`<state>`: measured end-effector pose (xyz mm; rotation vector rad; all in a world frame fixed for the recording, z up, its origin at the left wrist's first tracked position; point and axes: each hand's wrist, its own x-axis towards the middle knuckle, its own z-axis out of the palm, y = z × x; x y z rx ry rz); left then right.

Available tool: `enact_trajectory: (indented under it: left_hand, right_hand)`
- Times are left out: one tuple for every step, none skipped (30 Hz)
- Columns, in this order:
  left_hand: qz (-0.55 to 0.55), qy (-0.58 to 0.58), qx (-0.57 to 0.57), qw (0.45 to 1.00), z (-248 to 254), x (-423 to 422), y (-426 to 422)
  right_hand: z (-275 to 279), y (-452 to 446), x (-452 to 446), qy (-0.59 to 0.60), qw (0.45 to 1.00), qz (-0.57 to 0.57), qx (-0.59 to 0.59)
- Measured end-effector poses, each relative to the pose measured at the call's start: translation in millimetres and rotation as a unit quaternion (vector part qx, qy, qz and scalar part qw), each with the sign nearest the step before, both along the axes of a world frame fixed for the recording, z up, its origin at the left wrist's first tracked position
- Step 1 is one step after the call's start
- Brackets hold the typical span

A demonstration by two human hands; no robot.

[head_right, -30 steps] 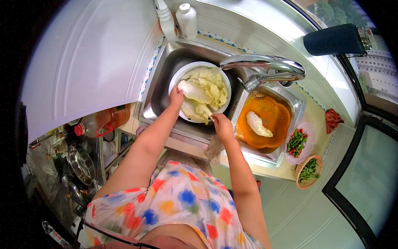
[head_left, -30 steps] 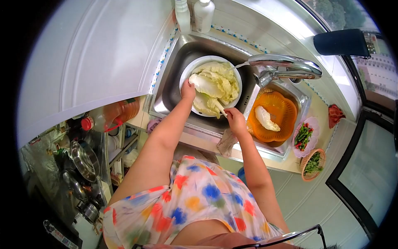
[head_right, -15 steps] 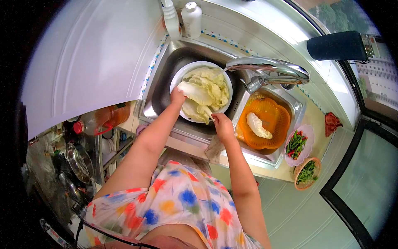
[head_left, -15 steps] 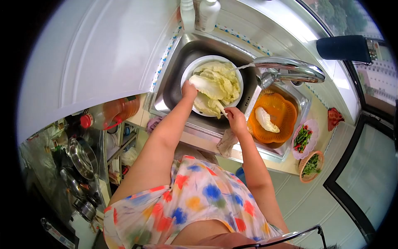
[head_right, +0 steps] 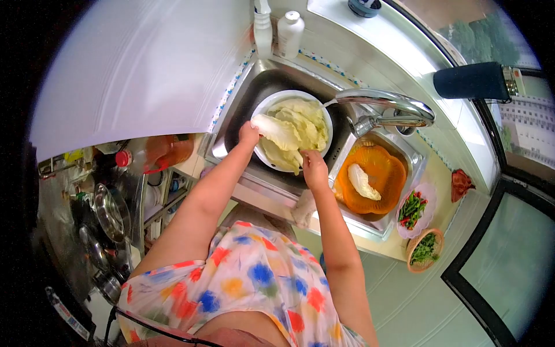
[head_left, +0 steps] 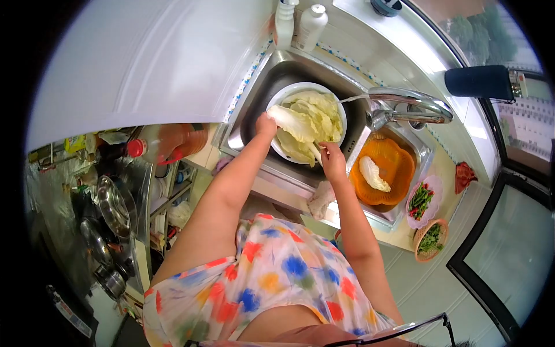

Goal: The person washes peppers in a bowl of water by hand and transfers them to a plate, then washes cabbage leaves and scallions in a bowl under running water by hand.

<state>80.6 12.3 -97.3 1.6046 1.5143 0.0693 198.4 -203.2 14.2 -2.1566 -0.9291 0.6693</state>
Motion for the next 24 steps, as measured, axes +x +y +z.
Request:
enact_trajectory:
  left_hand:
    - [0.01, -0.006, -0.001, 1.0, -6, -4, 2]
    - [0.049, -0.047, -0.034, 0.997, -12, -8, 3]
    - [0.088, -0.089, -0.066, 0.99, -10, -10, 4]
    - [0.126, -0.131, -0.097, 0.978, -8, -14, 5]
    - [0.152, -0.151, -0.132, 0.968, -7, -18, 6]
    - [0.179, -0.171, -0.166, 0.955, 8, -20, 4]
    - [0.205, -0.192, -0.2, 0.939, 15, -23, 1]
    - [0.245, -0.21, -0.222, 0.92, 21, -25, -2]
    - [0.285, -0.228, -0.244, 0.899, 22, -28, -4]
    - [0.324, -0.246, -0.264, 0.875, 23, -31, -6]
    - [0.35, -0.281, -0.302, 0.841, 23, -34, -8]
    - [0.365, -0.285, -0.318, 0.828, 24, -36, -8]
    - [0.378, -0.288, -0.334, 0.814, 25, -38, -8]
    - [0.391, -0.29, -0.35, 0.8, 25, -39, -8]
    - [0.402, -0.292, -0.367, 0.786, 28, -40, -9]
    - [0.413, -0.295, -0.374, 0.777, 31, -41, -9]
    - [0.423, -0.297, -0.381, 0.767, 34, -42, -9]
    - [0.432, -0.298, -0.387, 0.758, 35, -44, -9]
    - [0.43, -0.315, -0.39, 0.75, 37, -46, -9]
    - [0.434, -0.318, -0.389, 0.748, 38, -46, -9]
    - [0.436, -0.32, -0.388, 0.746, 40, -45, -9]
    - [0.438, -0.322, -0.388, 0.744, 41, -45, -9]
    - [0.438, -0.322, -0.391, 0.743, 42, -45, -9]
    - [0.436, -0.322, -0.393, 0.743, 41, -45, -10]
  right_hand:
    - [7, 8, -1, 0.016, 1.0, -0.005, 0.001]
    - [11, 16, -2, 0.032, 0.999, -0.009, 0.002]
    - [9, 23, -1, 0.017, 1.0, 0.0, 0.009]
    - [2, 29, -2, 0.003, 1.0, 0.01, 0.017]
    - [-3, 37, -2, -0.01, 0.999, 0.02, 0.024]
    - [-6, 44, -3, 0.012, 0.999, 0.031, 0.027]
    - [-8, 53, -4, 0.035, 0.998, 0.042, 0.028]
    - [-9, 61, -5, 0.057, 0.997, 0.053, 0.029]
    - [-6, 71, -6, 0.061, 0.995, 0.077, 0.03]
    - [-4, 81, -7, 0.072, 0.993, 0.084, 0.042]
    - [-1, 91, -10, 0.084, 0.991, 0.09, 0.053]
    - [3, 101, -12, 0.095, 0.989, 0.095, 0.063]
    - [7, 110, -13, 0.086, 0.988, 0.103, 0.071]
    - [11, 117, -15, 0.085, 0.988, 0.107, 0.066]
    - [15, 123, -16, 0.082, 0.989, 0.111, 0.061]
    - [19, 128, -18, 0.08, 0.989, 0.113, 0.056]
    - [21, 132, -19, 0.074, 0.989, 0.117, 0.053]
    - [22, 134, -19, 0.068, 0.989, 0.12, 0.051]
    - [23, 136, -20, 0.062, 0.989, 0.122, 0.05]
    - [24, 137, -20, 0.067, 0.989, 0.121, 0.052]
    - [25, 137, -20, 0.072, 0.989, 0.118, 0.054]
    - [26, 137, -20, 0.077, 0.989, 0.116, 0.056]
    - [28, 136, -21, 0.078, 0.988, 0.115, 0.059]
    - [28, 134, -21, 0.08, 0.988, 0.115, 0.062]
